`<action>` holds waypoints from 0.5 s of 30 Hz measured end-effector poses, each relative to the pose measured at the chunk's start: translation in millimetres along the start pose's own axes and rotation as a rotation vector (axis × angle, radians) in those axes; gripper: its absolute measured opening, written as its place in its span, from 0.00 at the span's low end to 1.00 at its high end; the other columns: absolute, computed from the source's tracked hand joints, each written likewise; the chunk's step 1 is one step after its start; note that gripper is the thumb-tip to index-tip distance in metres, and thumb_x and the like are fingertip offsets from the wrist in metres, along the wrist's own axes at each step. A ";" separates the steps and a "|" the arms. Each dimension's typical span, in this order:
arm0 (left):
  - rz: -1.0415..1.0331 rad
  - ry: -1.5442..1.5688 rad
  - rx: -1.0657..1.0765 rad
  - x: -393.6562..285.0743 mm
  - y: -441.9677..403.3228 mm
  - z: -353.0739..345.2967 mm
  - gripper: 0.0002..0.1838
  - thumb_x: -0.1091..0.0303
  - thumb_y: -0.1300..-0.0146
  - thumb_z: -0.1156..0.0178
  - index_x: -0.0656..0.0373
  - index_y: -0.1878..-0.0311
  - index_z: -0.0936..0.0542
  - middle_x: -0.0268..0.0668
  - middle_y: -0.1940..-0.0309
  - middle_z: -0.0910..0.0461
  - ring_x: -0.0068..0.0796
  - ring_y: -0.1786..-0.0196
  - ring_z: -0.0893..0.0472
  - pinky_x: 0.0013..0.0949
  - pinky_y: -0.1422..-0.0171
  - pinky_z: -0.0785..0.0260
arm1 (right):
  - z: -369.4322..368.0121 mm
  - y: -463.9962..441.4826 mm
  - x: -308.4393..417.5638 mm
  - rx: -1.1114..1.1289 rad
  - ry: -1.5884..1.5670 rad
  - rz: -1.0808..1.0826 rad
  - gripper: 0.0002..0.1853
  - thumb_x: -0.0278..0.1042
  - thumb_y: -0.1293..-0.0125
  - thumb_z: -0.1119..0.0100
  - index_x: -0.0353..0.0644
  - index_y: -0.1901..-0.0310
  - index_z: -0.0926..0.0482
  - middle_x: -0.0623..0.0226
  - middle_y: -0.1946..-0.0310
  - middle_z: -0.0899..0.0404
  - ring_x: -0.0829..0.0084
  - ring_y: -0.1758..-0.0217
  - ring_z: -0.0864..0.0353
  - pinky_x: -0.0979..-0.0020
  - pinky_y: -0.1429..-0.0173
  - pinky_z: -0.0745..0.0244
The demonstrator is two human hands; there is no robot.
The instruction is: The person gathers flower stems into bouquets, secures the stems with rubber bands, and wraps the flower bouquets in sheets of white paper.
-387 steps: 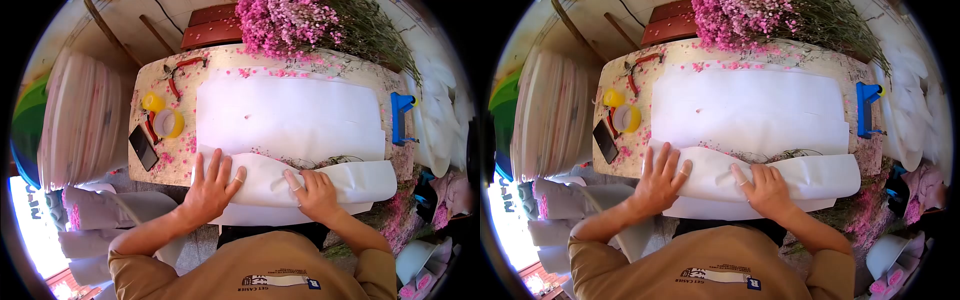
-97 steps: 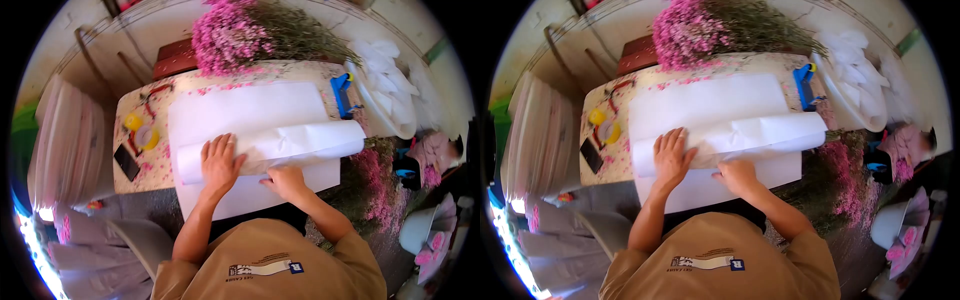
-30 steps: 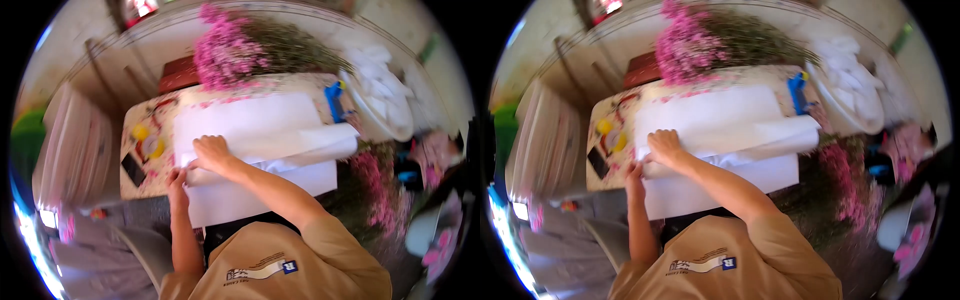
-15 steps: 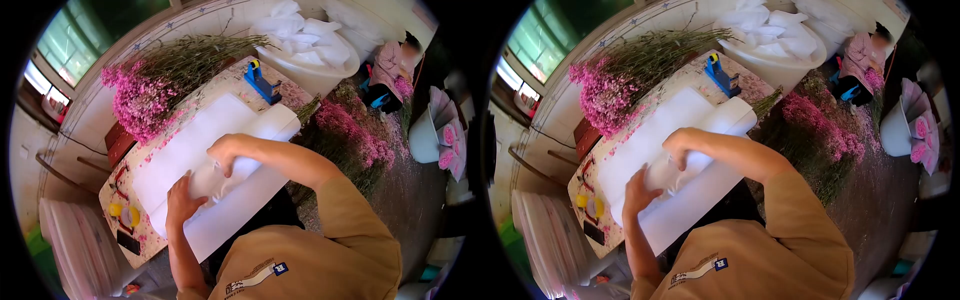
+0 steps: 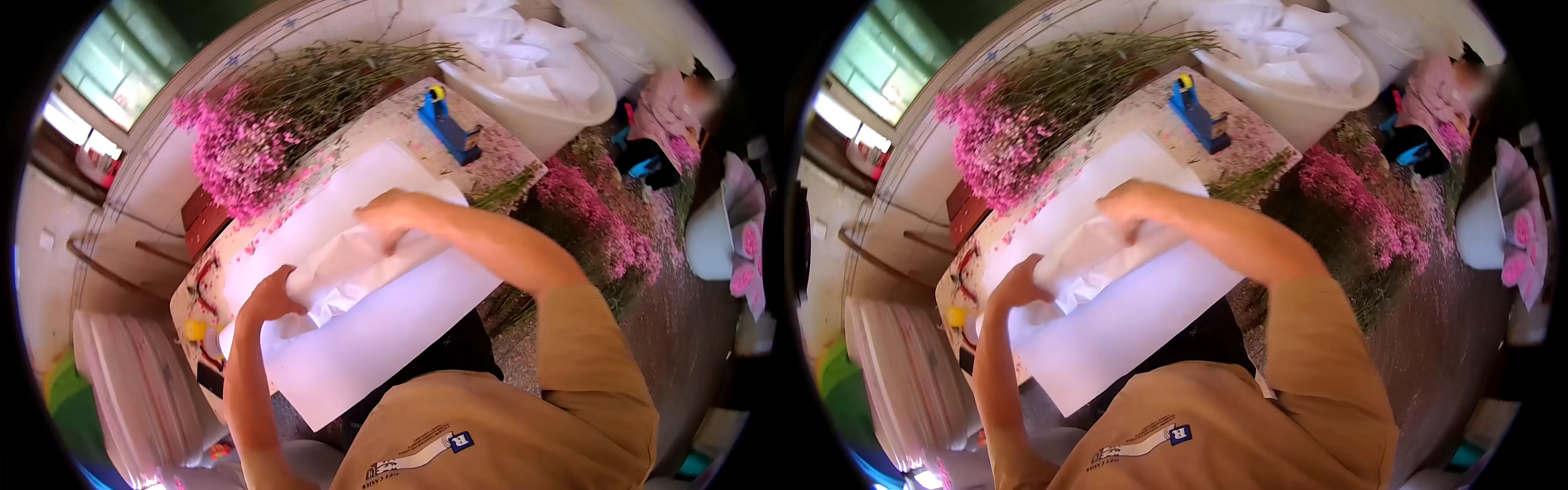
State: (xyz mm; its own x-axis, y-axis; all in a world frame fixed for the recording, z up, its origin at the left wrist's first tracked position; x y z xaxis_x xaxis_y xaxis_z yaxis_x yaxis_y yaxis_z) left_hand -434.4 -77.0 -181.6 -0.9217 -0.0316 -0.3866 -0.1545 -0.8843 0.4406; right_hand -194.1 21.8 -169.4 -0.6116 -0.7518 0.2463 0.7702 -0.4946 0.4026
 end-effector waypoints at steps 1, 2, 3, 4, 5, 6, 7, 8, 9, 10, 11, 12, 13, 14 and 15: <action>0.007 -0.008 -0.009 1.4 -2.1 0.1 0.51 0.64 0.68 0.16 0.61 0.34 0.26 0.53 0.47 0.15 0.51 0.42 0.17 0.43 0.36 0.25 | -2.4 3.9 -16.0 0.013 0.007 -0.021 0.45 0.45 0.58 0.15 0.33 0.38 0.25 0.52 0.49 0.14 0.54 0.46 0.13 0.58 0.45 0.18; 0.024 0.004 -0.015 0.7 -3.8 1.9 0.51 0.64 0.68 0.16 0.61 0.34 0.26 0.53 0.47 0.15 0.51 0.42 0.17 0.43 0.36 0.25 | -1.6 8.7 -20.7 0.021 0.015 -0.003 0.45 0.45 0.58 0.15 0.33 0.38 0.25 0.52 0.49 0.14 0.54 0.46 0.13 0.58 0.45 0.18; 0.034 -0.026 0.015 -1.5 -6.1 1.4 0.52 0.64 0.68 0.16 0.61 0.33 0.26 0.53 0.46 0.16 0.51 0.41 0.17 0.43 0.35 0.25 | 0.6 16.2 -25.9 0.045 -0.014 -0.035 0.45 0.45 0.57 0.15 0.34 0.38 0.27 0.51 0.49 0.15 0.53 0.45 0.14 0.57 0.44 0.18; 0.040 -0.059 0.049 -3.0 -9.0 0.1 0.52 0.65 0.68 0.16 0.61 0.32 0.26 0.53 0.45 0.16 0.52 0.40 0.18 0.43 0.35 0.26 | 1.7 21.0 -28.3 0.068 -0.046 -0.073 0.45 0.45 0.57 0.16 0.36 0.38 0.29 0.51 0.48 0.16 0.51 0.44 0.15 0.55 0.43 0.19; 0.037 -0.093 0.055 -6.0 -13.3 -0.5 0.54 0.64 0.69 0.17 0.60 0.31 0.28 0.54 0.42 0.18 0.52 0.38 0.19 0.42 0.33 0.27 | 3.2 22.5 -22.6 0.073 -0.048 -0.070 0.45 0.45 0.57 0.16 0.36 0.38 0.29 0.51 0.48 0.16 0.51 0.44 0.15 0.55 0.43 0.19; 0.040 -0.093 0.059 -10.0 -17.1 -1.5 0.54 0.64 0.69 0.17 0.60 0.31 0.28 0.54 0.42 0.18 0.52 0.38 0.19 0.42 0.33 0.27 | 7.2 23.0 -10.0 0.025 -0.032 -0.008 0.46 0.45 0.57 0.16 0.35 0.38 0.29 0.51 0.47 0.17 0.51 0.43 0.16 0.55 0.43 0.20; -0.030 -0.025 0.027 -21.7 -21.9 -3.3 0.55 0.63 0.69 0.17 0.60 0.30 0.28 0.54 0.41 0.18 0.52 0.37 0.20 0.42 0.32 0.27 | 9.0 21.9 2.0 -0.024 -0.017 0.053 0.46 0.46 0.58 0.16 0.34 0.38 0.29 0.51 0.47 0.17 0.51 0.43 0.16 0.55 0.42 0.20; -0.099 0.041 -0.004 -36.5 -23.4 -5.7 0.56 0.63 0.69 0.17 0.60 0.29 0.29 0.54 0.41 0.19 0.52 0.36 0.20 0.42 0.32 0.27 | 4.2 17.9 10.0 -0.022 -0.023 0.057 0.46 0.46 0.58 0.16 0.34 0.38 0.29 0.51 0.47 0.17 0.51 0.43 0.16 0.55 0.42 0.20; -0.082 0.004 -0.042 -44.6 -26.5 -11.1 0.53 0.62 0.67 0.17 0.59 0.30 0.28 0.51 0.42 0.18 0.50 0.38 0.19 0.43 0.34 0.27 | -1.1 12.7 18.7 -0.023 0.006 0.070 0.47 0.46 0.58 0.15 0.35 0.38 0.29 0.52 0.46 0.18 0.52 0.42 0.17 0.55 0.42 0.21; -0.080 0.002 -0.039 -52.6 -27.2 -15.8 0.53 0.62 0.67 0.17 0.59 0.30 0.28 0.51 0.42 0.18 0.50 0.38 0.19 0.43 0.34 0.27 | -5.2 8.9 22.8 -0.024 0.036 0.082 0.47 0.46 0.58 0.15 0.35 0.38 0.29 0.52 0.44 0.19 0.53 0.41 0.17 0.55 0.41 0.21; -0.034 -0.045 -0.072 -59.9 -25.6 -15.0 0.50 0.63 0.66 0.18 0.59 0.32 0.27 0.49 0.44 0.17 0.50 0.39 0.18 0.44 0.35 0.26 | -9.1 7.2 20.4 -0.023 0.033 0.083 0.47 0.46 0.58 0.15 0.35 0.38 0.29 0.52 0.44 0.19 0.53 0.41 0.17 0.55 0.41 0.21; 0.012 -0.090 -0.105 -64.5 -23.2 -13.8 0.48 0.64 0.65 0.18 0.58 0.34 0.25 0.47 0.45 0.16 0.50 0.41 0.18 0.44 0.36 0.26 | -10.3 7.6 14.1 -0.069 0.026 0.053 0.45 0.46 0.58 0.15 0.36 0.39 0.28 0.52 0.46 0.18 0.52 0.42 0.16 0.54 0.43 0.21; -0.031 -0.074 -0.176 -70.3 -16.0 -13.3 0.41 0.67 0.61 0.20 0.58 0.38 0.23 0.45 0.50 0.15 0.49 0.46 0.16 0.46 0.40 0.24 | -11.6 9.1 7.0 -0.114 0.019 0.023 0.43 0.45 0.57 0.16 0.36 0.41 0.27 0.52 0.48 0.16 0.52 0.44 0.15 0.54 0.45 0.20; -0.028 -0.072 -0.175 -66.8 -12.7 -22.3 0.41 0.67 0.61 0.20 0.58 0.38 0.23 0.45 0.50 0.15 0.49 0.46 0.16 0.46 0.40 0.24 | -12.2 13.1 2.0 -0.110 0.019 0.026 0.43 0.45 0.57 0.16 0.36 0.41 0.27 0.52 0.48 0.16 0.52 0.44 0.15 0.54 0.45 0.20; -0.079 -0.102 -0.284 -65.8 -9.5 -25.6 0.39 0.68 0.60 0.21 0.57 0.39 0.23 0.44 0.51 0.14 0.49 0.47 0.15 0.47 0.42 0.24 | -11.0 18.3 -7.9 -0.113 -0.009 -0.014 0.39 0.45 0.56 0.16 0.37 0.44 0.25 0.53 0.52 0.15 0.51 0.47 0.14 0.53 0.47 0.20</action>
Point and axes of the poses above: each hand's wrist, its own y-axis away from the middle knuckle, its own z-axis out of the back of the hand, x = y × z, the point moved 7 cm from there along -y, towards the middle knuckle
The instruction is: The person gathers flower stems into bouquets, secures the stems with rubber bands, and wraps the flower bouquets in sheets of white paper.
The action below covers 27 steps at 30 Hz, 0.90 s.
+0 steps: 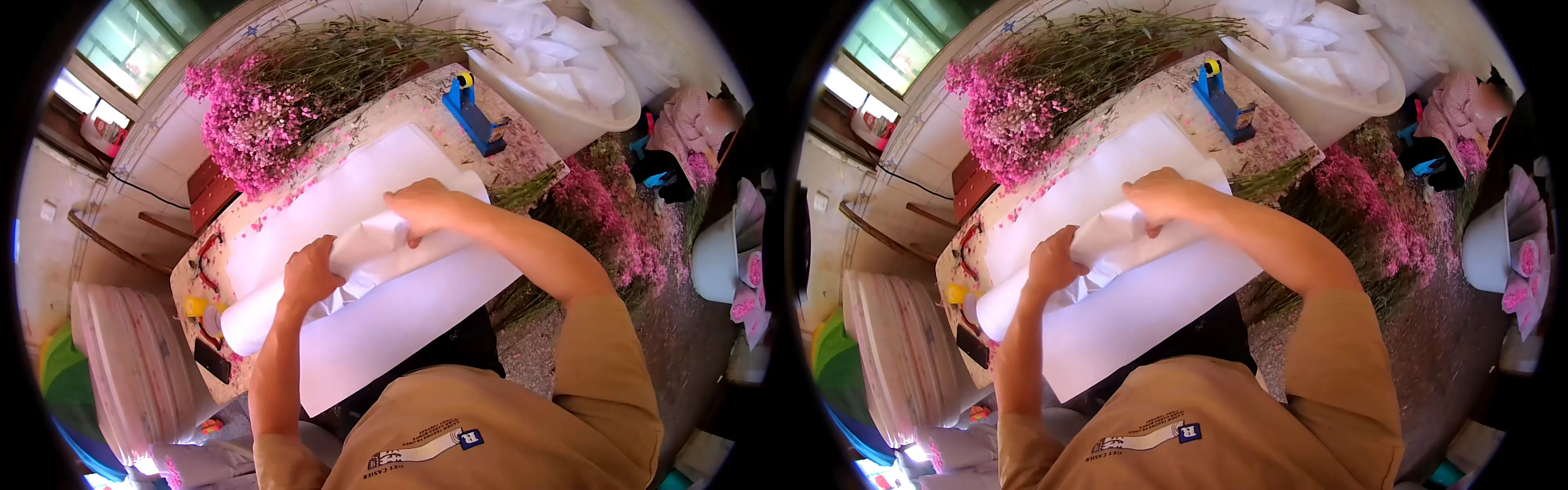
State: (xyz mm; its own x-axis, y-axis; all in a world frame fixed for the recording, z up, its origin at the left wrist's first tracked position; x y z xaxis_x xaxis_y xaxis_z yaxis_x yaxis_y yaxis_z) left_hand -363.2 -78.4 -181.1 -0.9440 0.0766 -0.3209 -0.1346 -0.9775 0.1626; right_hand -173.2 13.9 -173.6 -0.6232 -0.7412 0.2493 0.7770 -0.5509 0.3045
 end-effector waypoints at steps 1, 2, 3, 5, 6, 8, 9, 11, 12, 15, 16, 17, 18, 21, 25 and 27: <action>-0.049 -0.029 -0.112 -0.3 4.5 -0.3 0.38 0.70 0.59 0.23 0.57 0.39 0.23 0.44 0.53 0.14 0.48 0.49 0.15 0.47 0.43 0.24 | 0.3 5.0 -9.0 -0.003 -0.024 -0.041 0.36 0.45 0.56 0.17 0.38 0.47 0.24 0.53 0.56 0.14 0.51 0.50 0.13 0.52 0.49 0.19; -0.060 -0.056 -0.156 -3.6 8.6 -1.0 0.35 0.71 0.57 0.25 0.57 0.40 0.22 0.43 0.53 0.14 0.48 0.50 0.15 0.49 0.44 0.24 | -0.2 9.8 -10.9 -0.039 -0.009 -0.016 0.30 0.45 0.53 0.18 0.39 0.52 0.22 0.53 0.62 0.13 0.49 0.55 0.12 0.51 0.53 0.19; -0.055 -0.054 -0.156 -5.2 9.7 -2.8 0.35 0.71 0.57 0.25 0.57 0.40 0.22 0.43 0.53 0.14 0.48 0.50 0.15 0.49 0.44 0.24 | -3.5 12.6 -12.4 -0.036 -0.008 -0.013 0.30 0.45 0.53 0.18 0.39 0.52 0.22 0.53 0.62 0.13 0.49 0.55 0.12 0.51 0.53 0.19; -0.110 -0.087 -0.254 -13.8 13.6 0.7 0.36 0.69 0.56 0.24 0.57 0.39 0.21 0.43 0.53 0.14 0.49 0.50 0.15 0.49 0.43 0.24 | -5.1 16.3 -10.6 -0.087 0.004 0.010 0.27 0.45 0.51 0.20 0.40 0.55 0.21 0.53 0.63 0.13 0.50 0.56 0.12 0.50 0.53 0.19; -0.104 -0.084 -0.252 -21.0 12.2 3.7 0.36 0.69 0.56 0.24 0.57 0.39 0.21 0.43 0.53 0.14 0.49 0.50 0.15 0.49 0.43 0.24 | -7.5 15.5 -9.2 -0.081 0.003 0.015 0.27 0.45 0.51 0.20 0.40 0.55 0.21 0.53 0.63 0.13 0.50 0.56 0.12 0.50 0.53 0.19; -0.079 0.019 -0.200 -35.1 -0.8 10.9 0.36 0.69 0.56 0.23 0.55 0.37 0.21 0.42 0.54 0.14 0.49 0.52 0.15 0.48 0.44 0.24 | -6.2 12.5 -8.0 -0.102 0.019 0.032 0.25 0.45 0.50 0.20 0.41 0.56 0.21 0.54 0.65 0.13 0.50 0.57 0.12 0.50 0.55 0.19; -0.078 0.020 -0.204 -39.3 -4.6 9.4 0.36 0.69 0.56 0.23 0.55 0.37 0.21 0.42 0.54 0.14 0.49 0.52 0.15 0.48 0.44 0.24 | -6.8 12.8 -7.5 -0.102 0.023 0.034 0.25 0.45 0.50 0.20 0.41 0.56 0.21 0.54 0.65 0.13 0.50 0.57 0.12 0.50 0.55 0.19; -0.110 0.016 -0.116 -48.6 -12.2 -1.9 0.37 0.69 0.55 0.23 0.54 0.36 0.20 0.40 0.54 0.14 0.47 0.52 0.14 0.47 0.45 0.23 | -9.7 20.0 -7.9 -0.116 0.049 0.030 0.23 0.44 0.48 0.21 0.41 0.57 0.20 0.56 0.66 0.13 0.51 0.59 0.12 0.50 0.56 0.19; -0.137 0.008 -0.122 -54.3 -4.7 -2.0 0.31 0.76 0.50 0.30 0.53 0.38 0.19 0.39 0.52 0.13 0.44 0.53 0.14 0.45 0.46 0.23 | -11.5 27.4 -11.3 -0.111 0.050 0.027 0.23 0.44 0.48 0.21 0.41 0.57 0.20 0.56 0.66 0.13 0.51 0.59 0.12 0.50 0.56 0.19; -0.268 -0.056 -0.327 -60.6 14.7 -13.6 0.30 0.82 0.48 0.38 0.53 0.38 0.18 0.39 0.49 0.13 0.42 0.50 0.14 0.44 0.45 0.23 | -15.4 54.2 -26.5 -0.167 0.010 0.054 0.20 0.42 0.46 0.23 0.42 0.57 0.19 0.58 0.66 0.13 0.53 0.59 0.11 0.50 0.57 0.19; -0.285 -0.078 -0.383 -64.0 19.6 -16.4 0.33 0.85 0.49 0.43 0.53 0.36 0.19 0.39 0.47 0.13 0.39 0.47 0.14 0.43 0.43 0.24 | -23.6 62.0 -38.5 -0.148 0.032 -0.016 0.16 0.40 0.46 0.25 0.43 0.59 0.17 0.58 0.67 0.13 0.52 0.60 0.12 0.50 0.56 0.19; -0.288 -0.072 -0.378 -64.4 20.2 -18.4 0.33 0.85 0.49 0.43 0.53 0.36 0.19 0.39 0.47 0.13 0.39 0.47 0.14 0.43 0.43 0.24 | -28.1 68.7 -50.2 -0.130 0.061 -0.084 0.13 0.38 0.45 0.27 0.45 0.60 0.16 0.57 0.67 0.13 0.51 0.60 0.12 0.50 0.56 0.19; -0.298 -0.085 -0.402 -66.0 21.0 -17.1 0.35 0.85 0.49 0.42 0.51 0.35 0.20 0.40 0.46 0.13 0.41 0.48 0.14 0.43 0.44 0.24 | -29.1 74.2 -58.0 -0.125 0.062 -0.088 0.13 0.38 0.45 0.27 0.45 0.60 0.16 0.57 0.67 0.13 0.51 0.60 0.12 0.50 0.56 0.19; -0.288 -0.105 -0.380 -71.3 19.4 -15.8 0.38 0.86 0.49 0.42 0.49 0.32 0.22 0.40 0.43 0.15 0.42 0.47 0.14 0.43 0.43 0.24 | -28.0 83.0 -67.8 -0.155 0.083 -0.108 0.09 0.36 0.44 0.30 0.44 0.63 0.15 0.57 0.68 0.13 0.51 0.60 0.12 0.49 0.56 0.19; -0.207 -0.067 -0.228 -83.1 1.7 -12.4 0.40 0.85 0.50 0.40 0.47 0.30 0.24 0.45 0.36 0.20 0.43 0.43 0.16 0.44 0.41 0.24 | -46.7 86.4 -61.8 -0.174 0.226 -0.100 0.09 0.35 0.39 0.36 0.42 0.60 0.17 0.58 0.64 0.13 0.54 0.59 0.12 0.53 0.56 0.18; -0.245 -0.082 -0.214 -104.9 -9.4 -23.7 0.40 0.84 0.49 0.40 0.46 0.29 0.25 0.47 0.36 0.21 0.46 0.43 0.16 0.45 0.41 0.24 | -61.9 86.7 -65.4 -0.211 0.248 -0.076 0.08 0.33 0.39 0.40 0.41 0.60 0.18 0.57 0.64 0.13 0.54 0.59 0.12 0.53 0.55 0.18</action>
Point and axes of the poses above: each hand's wrist, its own y-axis away from the middle knuckle, its own z-axis out of the back of the hand, x = y × z, the point moved 7 cm from there along -y, towards the middle knuckle
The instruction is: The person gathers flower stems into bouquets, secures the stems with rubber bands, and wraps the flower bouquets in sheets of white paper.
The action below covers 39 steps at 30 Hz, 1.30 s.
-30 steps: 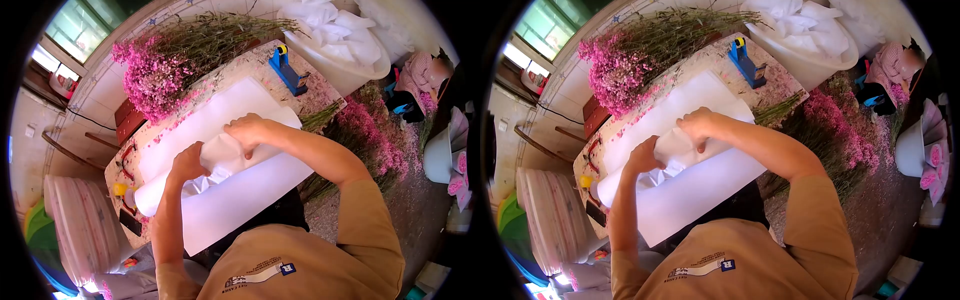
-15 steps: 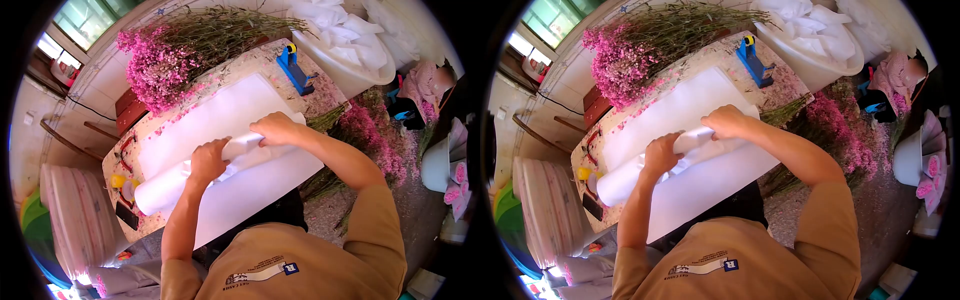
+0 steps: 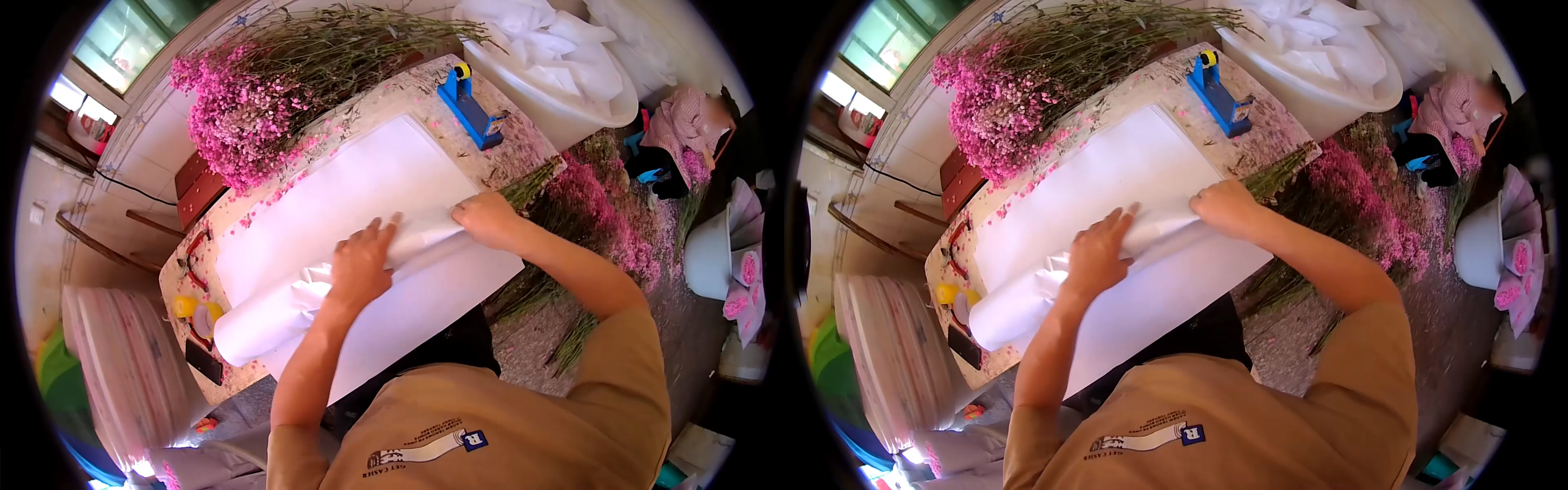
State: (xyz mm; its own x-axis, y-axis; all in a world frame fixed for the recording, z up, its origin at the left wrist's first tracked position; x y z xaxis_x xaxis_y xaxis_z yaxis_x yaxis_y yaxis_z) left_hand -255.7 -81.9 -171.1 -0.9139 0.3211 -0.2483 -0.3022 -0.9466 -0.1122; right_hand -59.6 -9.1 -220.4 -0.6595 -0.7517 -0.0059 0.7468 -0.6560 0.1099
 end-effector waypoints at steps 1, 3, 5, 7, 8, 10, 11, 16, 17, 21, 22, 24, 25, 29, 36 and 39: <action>-0.047 -0.008 0.020 -7.5 -4.0 -7.9 0.40 0.82 0.47 0.40 0.46 0.28 0.25 0.49 0.35 0.22 0.49 0.42 0.17 0.46 0.41 0.24 | -1.7 5.6 3.1 -0.153 -0.020 0.014 0.09 0.32 0.39 0.42 0.39 0.61 0.17 0.56 0.63 0.13 0.54 0.58 0.12 0.54 0.55 0.17; -0.122 -0.133 -0.113 -15.8 6.0 -18.5 0.39 0.81 0.45 0.40 0.46 0.27 0.27 0.49 0.35 0.23 0.51 0.42 0.18 0.48 0.40 0.24 | -3.2 20.4 10.2 -0.295 -0.044 0.017 0.09 0.31 0.40 0.43 0.37 0.62 0.17 0.54 0.63 0.13 0.53 0.57 0.12 0.55 0.55 0.16; -0.186 -0.295 -0.238 -29.9 21.1 -24.5 0.38 0.78 0.42 0.43 0.47 0.25 0.31 0.50 0.31 0.27 0.56 0.35 0.24 0.55 0.33 0.29 | 10.5 39.2 24.1 -0.622 0.071 0.024 0.16 0.32 0.39 0.45 0.32 0.54 0.18 0.50 0.52 0.14 0.52 0.47 0.13 0.55 0.41 0.18; -0.183 -0.305 -0.166 -37.6 30.1 -30.3 0.38 0.76 0.42 0.42 0.47 0.25 0.30 0.50 0.28 0.31 0.57 0.31 0.27 0.58 0.30 0.33 | -6.5 47.1 26.6 -0.581 0.060 0.003 0.20 0.33 0.38 0.45 0.30 0.47 0.20 0.46 0.46 0.17 0.50 0.40 0.18 0.53 0.33 0.24; -0.177 -0.320 -0.100 -40.9 31.9 -33.6 0.37 0.74 0.42 0.41 0.47 0.25 0.30 0.50 0.26 0.34 0.57 0.27 0.31 0.62 0.27 0.37 | -9.7 50.8 27.6 -0.545 0.052 -0.014 0.25 0.33 0.37 0.45 0.28 0.41 0.23 0.42 0.40 0.20 0.48 0.33 0.22 0.51 0.26 0.30; -0.170 -0.283 -0.049 -47.8 35.5 -40.6 0.38 0.63 0.40 0.35 0.45 0.24 0.30 0.49 0.21 0.39 0.56 0.21 0.38 0.69 0.24 0.47 | -10.7 58.6 32.4 -0.507 0.046 -0.035 0.28 0.34 0.37 0.44 0.28 0.37 0.26 0.39 0.36 0.24 0.45 0.29 0.26 0.49 0.23 0.35; -0.161 -0.198 -0.040 -54.1 36.4 -41.1 0.40 0.57 0.42 0.32 0.43 0.24 0.31 0.49 0.21 0.40 0.55 0.21 0.39 0.71 0.24 0.48 | -8.6 58.8 33.4 -0.472 0.033 -0.043 0.31 0.35 0.36 0.44 0.28 0.33 0.29 0.37 0.32 0.28 0.43 0.25 0.30 0.47 0.21 0.39; -0.131 -0.169 -0.076 -67.7 18.2 -55.0 0.47 0.43 0.47 0.26 0.40 0.23 0.32 0.46 0.19 0.42 0.50 0.18 0.42 0.73 0.23 0.51 | 5.3 57.8 35.1 -0.447 -0.103 0.005 0.31 0.33 0.33 0.46 0.28 0.30 0.32 0.36 0.31 0.30 0.41 0.24 0.33 0.47 0.20 0.41; -0.136 -0.166 -0.078 -68.4 12.6 -48.5 0.46 0.46 0.46 0.26 0.41 0.23 0.31 0.47 0.21 0.40 0.49 0.20 0.39 0.71 0.22 0.50 | 4.7 55.1 32.4 -0.429 -0.085 0.012 0.30 0.31 0.33 0.46 0.28 0.31 0.32 0.36 0.32 0.29 0.42 0.25 0.31 0.48 0.21 0.39; -0.234 -0.241 -0.053 -44.3 -18.5 -30.5 0.40 0.54 0.40 0.29 0.43 0.24 0.31 0.49 0.28 0.30 0.49 0.30 0.27 0.57 0.27 0.34 | 1.0 30.5 8.9 -0.457 0.016 0.062 0.26 0.30 0.33 0.47 0.28 0.35 0.29 0.39 0.36 0.25 0.45 0.29 0.27 0.51 0.25 0.33; -0.235 -0.247 -0.058 -31.4 -30.4 -26.5 0.40 0.54 0.40 0.29 0.43 0.24 0.31 0.49 0.28 0.30 0.49 0.30 0.27 0.57 0.27 0.34 | 2.7 18.7 2.5 -0.397 -0.065 0.038 0.24 0.30 0.33 0.47 0.29 0.37 0.27 0.40 0.38 0.23 0.47 0.31 0.25 0.52 0.27 0.30; -0.234 0.043 0.137 -7.1 -53.5 -31.5 0.38 0.60 0.38 0.31 0.44 0.24 0.32 0.49 0.33 0.24 0.48 0.38 0.20 0.47 0.38 0.23 | 5.9 -4.5 -7.8 -0.340 -0.149 0.022 0.22 0.30 0.34 0.47 0.29 0.40 0.26 0.41 0.40 0.22 0.49 0.33 0.23 0.53 0.30 0.28; -0.287 0.063 0.113 -1.6 -61.2 -25.8 0.36 0.66 0.36 0.35 0.43 0.23 0.32 0.47 0.41 0.19 0.47 0.45 0.17 0.43 0.46 0.19 | 4.4 -16.8 -11.9 -0.290 -0.161 0.004 0.21 0.29 0.34 0.47 0.29 0.41 0.25 0.41 0.40 0.22 0.49 0.33 0.23 0.53 0.31 0.27; -0.374 -0.039 0.134 17.9 -77.0 -43.2 0.37 0.73 0.35 0.44 0.35 0.22 0.33 0.44 0.43 0.21 0.44 0.49 0.18 0.45 0.49 0.20 | 0.0 -31.9 -13.7 -0.440 -0.063 0.024 0.23 0.29 0.34 0.48 0.29 0.38 0.27 0.41 0.39 0.23 0.50 0.31 0.25 0.53 0.32 0.27; -0.402 -0.448 0.004 -15.7 -44.2 -56.8 0.38 0.70 0.34 0.45 0.29 0.21 0.35 0.45 0.28 0.31 0.45 0.50 0.23 0.47 0.51 0.25 | 11.6 -13.1 -18.2 -0.352 -0.118 0.145 0.40 0.40 0.41 0.30 0.29 0.30 0.33 0.44 0.37 0.25 0.48 0.29 0.29 0.52 0.29 0.29; -0.399 -0.516 -0.100 -29.1 -30.6 -65.2 0.37 0.68 0.33 0.45 0.30 0.21 0.34 0.43 0.23 0.36 0.51 0.43 0.25 0.53 0.45 0.28 | 13.6 -45.5 -35.8 0.150 -0.347 0.020 0.41 0.39 0.53 0.19 0.31 0.38 0.29 0.48 0.40 0.22 0.50 0.35 0.24 0.56 0.36 0.24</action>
Point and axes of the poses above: each hand's wrist, its own y-axis away from the middle knuckle, its own z-axis out of the back of the hand, x = y × z, the point moved 7 cm from there along -y, towards the middle knuckle
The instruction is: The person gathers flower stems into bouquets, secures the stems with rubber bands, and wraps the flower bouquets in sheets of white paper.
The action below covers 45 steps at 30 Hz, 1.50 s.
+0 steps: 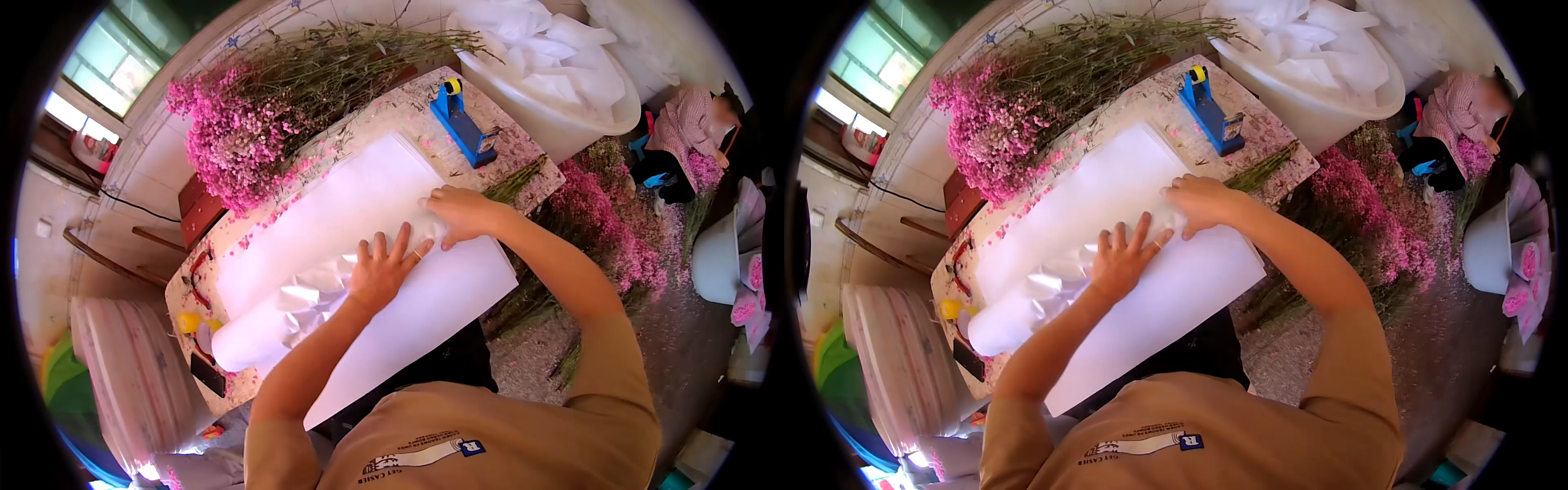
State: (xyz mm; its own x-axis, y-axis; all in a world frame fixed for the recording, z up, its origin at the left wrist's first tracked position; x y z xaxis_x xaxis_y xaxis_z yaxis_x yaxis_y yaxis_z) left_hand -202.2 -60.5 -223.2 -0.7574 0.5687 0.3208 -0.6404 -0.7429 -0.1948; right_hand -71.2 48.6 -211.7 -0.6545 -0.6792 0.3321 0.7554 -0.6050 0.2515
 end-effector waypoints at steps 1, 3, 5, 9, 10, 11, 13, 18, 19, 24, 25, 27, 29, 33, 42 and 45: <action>-0.006 -0.013 -0.002 -6.5 2.5 -0.6 0.37 0.68 0.33 0.45 0.30 0.21 0.34 0.43 0.23 0.36 0.51 0.43 0.25 0.53 0.45 0.28 | 3.6 -4.3 5.0 -0.014 -0.001 0.001 0.41 0.39 0.53 0.19 0.31 0.38 0.29 0.48 0.40 0.22 0.50 0.35 0.24 0.56 0.36 0.24; 0.035 0.008 0.034 -16.0 9.0 2.5 0.35 0.67 0.32 0.46 0.31 0.21 0.35 0.40 0.20 0.40 0.55 0.36 0.28 0.59 0.40 0.32 | -2.8 -7.8 9.5 0.076 0.089 -0.042 0.34 0.37 0.54 0.21 0.34 0.45 0.26 0.52 0.48 0.18 0.50 0.43 0.17 0.54 0.45 0.19; 0.022 -0.016 0.003 -27.1 12.0 16.3 0.37 0.64 0.35 0.40 0.43 0.21 0.35 0.45 0.19 0.42 0.54 0.33 0.30 0.58 0.36 0.36 | -7.1 -6.7 10.0 0.108 0.070 -0.055 0.32 0.36 0.54 0.22 0.35 0.47 0.23 0.53 0.53 0.16 0.51 0.48 0.15 0.54 0.47 0.18; 0.331 0.284 0.049 -19.7 -20.6 46.4 0.45 0.58 0.49 0.26 0.62 0.27 0.31 0.54 0.26 0.33 0.47 0.35 0.26 0.52 0.33 0.39 | -13.6 7.5 14.5 0.092 0.079 -0.041 0.22 0.34 0.55 0.23 0.38 0.57 0.16 0.55 0.63 0.12 0.54 0.57 0.11 0.56 0.53 0.17; 0.374 0.356 0.240 -13.7 -34.7 31.0 0.43 0.58 0.49 0.26 0.61 0.29 0.29 0.54 0.32 0.27 0.46 0.39 0.22 0.52 0.34 0.37 | -15.2 12.0 14.7 0.109 0.085 -0.082 0.17 0.34 0.55 0.23 0.40 0.62 0.14 0.55 0.63 0.11 0.56 0.56 0.11 0.56 0.52 0.17; 0.411 0.427 0.430 -9.2 -48.4 16.1 0.41 0.58 0.50 0.26 0.61 0.32 0.27 0.53 0.38 0.20 0.46 0.43 0.19 0.52 0.36 0.36 | -18.3 17.0 14.7 0.111 0.087 -0.100 0.17 0.34 0.55 0.23 0.40 0.62 0.14 0.55 0.63 0.11 0.56 0.56 0.11 0.56 0.52 0.17; 0.452 0.468 0.556 1.2 -77.2 2.4 0.36 0.59 0.55 0.24 0.59 0.40 0.21 0.50 0.50 0.14 0.47 0.49 0.15 0.51 0.39 0.29 | -16.7 28.9 10.7 0.049 0.037 -0.095 0.19 0.32 0.53 0.27 0.39 0.57 0.17 0.54 0.61 0.12 0.50 0.54 0.12 0.53 0.51 0.18; 0.257 0.789 0.692 -4.2 -134.4 -8.9 0.30 0.61 0.60 0.24 0.56 0.48 0.14 0.46 0.53 0.12 0.47 0.47 0.14 0.44 0.42 0.22 | 8.9 55.9 -25.0 0.137 -0.021 -0.248 0.27 0.36 0.53 0.24 0.38 0.49 0.17 0.50 0.57 0.13 0.51 0.51 0.12 0.55 0.47 0.18; 0.202 0.808 0.671 -1.5 -146.1 -9.7 0.29 0.61 0.59 0.25 0.56 0.49 0.14 0.45 0.53 0.12 0.48 0.47 0.14 0.44 0.43 0.22 | 28.6 64.6 -33.3 -0.035 -0.141 -0.197 0.31 0.40 0.53 0.21 0.37 0.46 0.18 0.50 0.55 0.13 0.54 0.50 0.12 0.57 0.46 0.18; 0.121 0.894 0.667 8.7 -193.2 -29.8 0.31 0.63 0.62 0.25 0.66 0.50 0.15 0.54 0.56 0.13 0.50 0.51 0.13 0.45 0.48 0.21 | 106.0 74.7 -133.1 -0.795 -1.009 -0.310 0.27 0.49 0.42 0.21 0.33 0.51 0.16 0.63 0.61 0.13 0.71 0.56 0.15 0.69 0.52 0.20; 0.131 0.898 0.664 8.2 -197.5 -33.5 0.31 0.63 0.62 0.25 0.66 0.50 0.15 0.54 0.56 0.13 0.50 0.51 0.13 0.45 0.48 0.21 | 109.1 63.5 -150.5 -0.787 -1.006 -0.304 0.27 0.49 0.42 0.21 0.33 0.51 0.16 0.63 0.61 0.13 0.71 0.56 0.15 0.69 0.52 0.20; 0.111 0.950 0.749 1.3 -202.8 -39.3 0.30 0.64 0.63 0.25 0.67 0.52 0.14 0.54 0.57 0.13 0.51 0.53 0.13 0.45 0.48 0.21 | 87.3 44.2 -206.5 -0.762 -0.850 -0.653 0.20 0.45 0.39 0.23 0.33 0.60 0.14 0.64 0.68 0.14 0.74 0.62 0.16 0.69 0.57 0.23; 0.086 0.915 0.733 -2.9 -207.2 -48.6 0.29 0.65 0.64 0.25 0.67 0.53 0.13 0.54 0.57 0.12 0.51 0.54 0.13 0.45 0.49 0.21 | 77.2 25.4 -214.0 -0.782 -0.957 -0.529 0.22 0.45 0.43 0.21 0.30 0.68 0.17 0.65 0.76 0.21 0.77 0.72 0.25 0.65 0.69 0.31; 0.070 0.986 0.812 -5.4 -209.9 -55.6 0.28 0.66 0.63 0.26 0.65 0.53 0.13 0.52 0.58 0.12 0.49 0.55 0.12 0.44 0.50 0.21 | 84.4 36.0 -186.2 -0.911 -0.981 -0.406 0.15 0.37 0.40 0.24 0.33 0.67 0.17 0.66 0.75 0.20 0.76 0.71 0.24 0.67 0.66 0.30; 0.000 1.345 1.034 19.3 -223.7 -13.9 0.29 0.70 0.57 0.26 0.68 0.47 0.16 0.45 0.58 0.13 0.37 0.56 0.14 0.39 0.51 0.21 | -66.3 144.0 -97.2 -0.956 -1.362 -0.410 0.06 0.28 0.33 0.32 0.37 0.58 0.15 0.66 0.56 0.16 0.72 0.53 0.18 0.70 0.44 0.25; 0.041 1.379 1.117 -2.5 -221.5 -18.5 0.31 0.69 0.58 0.24 0.67 0.46 0.16 0.46 0.57 0.13 0.36 0.55 0.14 0.38 0.50 0.21 | -59.1 120.7 -115.3 -0.921 -1.544 -0.615 0.09 0.31 0.31 0.33 0.38 0.53 0.16 0.65 0.53 0.16 0.72 0.49 0.18 0.68 0.41 0.24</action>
State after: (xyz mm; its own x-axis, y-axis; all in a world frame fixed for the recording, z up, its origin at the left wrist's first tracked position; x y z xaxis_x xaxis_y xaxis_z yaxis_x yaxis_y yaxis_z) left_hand -60.9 109.2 -198.0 -0.6931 -0.0356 -0.7200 -0.6816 -0.2927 0.6706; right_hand 93.7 29.3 -273.4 0.1999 0.2844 0.9376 -0.1292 -0.9409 0.3130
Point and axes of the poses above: each hand's wrist, its own y-axis away from the middle knuckle, its own z-axis out of the back of the hand, x = y × z, the point moved 7 cm from there along -y, towards the middle knuckle
